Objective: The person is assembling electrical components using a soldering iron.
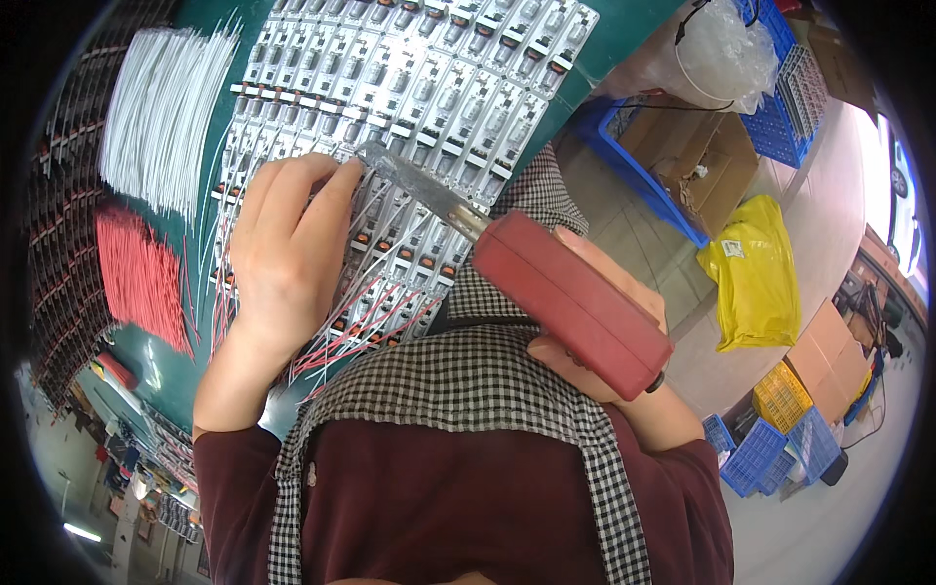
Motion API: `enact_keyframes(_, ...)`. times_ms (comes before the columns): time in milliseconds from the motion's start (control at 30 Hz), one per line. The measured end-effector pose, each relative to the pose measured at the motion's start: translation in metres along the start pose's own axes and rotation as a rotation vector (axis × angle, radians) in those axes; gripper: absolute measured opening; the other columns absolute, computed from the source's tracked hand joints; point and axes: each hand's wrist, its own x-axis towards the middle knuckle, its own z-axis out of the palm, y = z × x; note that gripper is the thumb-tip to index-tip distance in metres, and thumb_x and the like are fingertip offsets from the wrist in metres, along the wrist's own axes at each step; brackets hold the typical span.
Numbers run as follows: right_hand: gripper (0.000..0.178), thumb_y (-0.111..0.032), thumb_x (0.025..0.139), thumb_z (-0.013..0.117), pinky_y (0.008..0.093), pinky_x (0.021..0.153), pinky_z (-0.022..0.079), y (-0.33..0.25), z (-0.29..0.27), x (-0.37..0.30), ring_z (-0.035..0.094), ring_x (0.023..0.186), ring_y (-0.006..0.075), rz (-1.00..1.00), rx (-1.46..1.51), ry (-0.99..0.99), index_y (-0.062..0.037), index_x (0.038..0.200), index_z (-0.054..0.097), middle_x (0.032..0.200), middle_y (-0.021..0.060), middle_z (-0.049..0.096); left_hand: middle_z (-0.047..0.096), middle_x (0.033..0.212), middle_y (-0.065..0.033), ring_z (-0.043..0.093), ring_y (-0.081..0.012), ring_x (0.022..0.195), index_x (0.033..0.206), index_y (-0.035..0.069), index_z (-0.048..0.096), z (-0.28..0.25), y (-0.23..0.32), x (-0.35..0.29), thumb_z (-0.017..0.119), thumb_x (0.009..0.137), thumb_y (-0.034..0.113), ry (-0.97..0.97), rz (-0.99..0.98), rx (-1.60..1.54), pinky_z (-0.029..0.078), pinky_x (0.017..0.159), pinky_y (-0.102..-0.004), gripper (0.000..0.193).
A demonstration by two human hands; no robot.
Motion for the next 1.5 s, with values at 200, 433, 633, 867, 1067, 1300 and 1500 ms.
enact_keyframes(200,0.058,-0.038,0.073,0.07,0.0311,0.077,0.048,0.008,-0.002,-0.009,0.059,0.092,0.0232,0.017,0.162,0.013,0.0,0.115,0.054,0.116,0.0186,0.055,0.049,0.081,-0.0109,0.05,-0.024,0.073,0.086,-0.004,0.058,-0.001,-0.002,-0.003,0.056,0.059,0.002,0.029,0.011,0.022,0.044,0.058,-0.0309,0.027)
enact_keyframes(433,0.075,-0.047,0.076,0.066,0.0266,0.065,0.044,0.003,0.005,-0.018,0.05,0.07,0.0115,0.041,0.616,0.165,-0.0008,0.127,0.038,0.115,0.0115,0.053,0.047,0.075,-0.0107,0.048,-0.0258,0.071,0.074,0.002,0.054,-0.026,-0.014,-0.016,0.055,0.062,0.006,0.033,-0.119,0.031,0.042,0.056,-0.0357,0.013)
enact_keyframes(633,0.069,-0.047,0.077,0.065,0.0229,0.052,0.039,0.013,-0.002,-0.011,0.049,0.059,0.0109,-0.08,0.456,0.323,0.0015,0.12,0.042,0.108,0.0134,0.055,0.06,0.08,-0.0096,0.056,-0.0265,0.076,0.084,0.004,0.064,-0.072,-0.073,-0.08,0.065,0.073,0.008,0.253,-0.756,0.222,0.043,0.068,-0.0352,0.012)
enact_keyframes(867,0.061,-0.043,0.081,0.06,0.0224,0.047,0.037,0.017,-0.004,-0.018,0.049,0.055,0.0123,-0.155,0.429,0.381,0.0031,0.117,0.04,0.104,0.0151,0.053,0.06,0.081,-0.0084,0.055,-0.0259,0.08,0.086,0.003,0.064,-0.068,-0.089,-0.035,0.064,0.074,0.006,0.238,-0.461,0.272,0.043,0.072,-0.0343,0.013)
enact_keyframes(1067,0.064,-0.04,0.08,0.063,0.0227,0.049,0.04,0.018,-0.004,-0.026,0.05,0.057,0.0129,-0.122,0.478,0.413,0.0037,0.12,0.039,0.105,0.0171,0.054,0.061,0.079,-0.0122,0.059,-0.0276,0.075,0.085,0.002,0.065,-0.035,-0.112,0.022,0.065,0.074,0.02,0.126,-0.388,0.045,0.045,0.068,-0.0353,0.021)
enact_keyframes(1300,0.064,-0.035,0.08,0.065,0.0242,0.055,0.043,0.025,-0.01,-0.032,0.052,0.064,0.0134,-0.094,0.544,0.401,0.0024,0.124,0.038,0.109,0.0181,0.055,0.068,0.077,-0.0109,0.062,-0.0125,0.069,0.086,-0.002,0.068,-0.026,-0.133,0.035,0.067,0.076,0.015,0.027,-0.577,-0.091,0.047,0.065,-0.0229,0.02)
enact_keyframes(1500,0.069,-0.046,0.078,0.063,0.0224,0.049,0.039,0.018,-0.01,-0.024,0.049,0.057,0.0132,-0.047,0.483,0.376,0.0052,0.119,0.04,0.102,0.0178,0.054,0.068,0.076,-0.0096,0.06,-0.0101,0.068,0.088,-0.001,0.068,-0.033,-0.151,0.028,0.066,0.078,0.016,0.082,-0.582,-0.167,0.045,0.062,-0.0226,0.02)
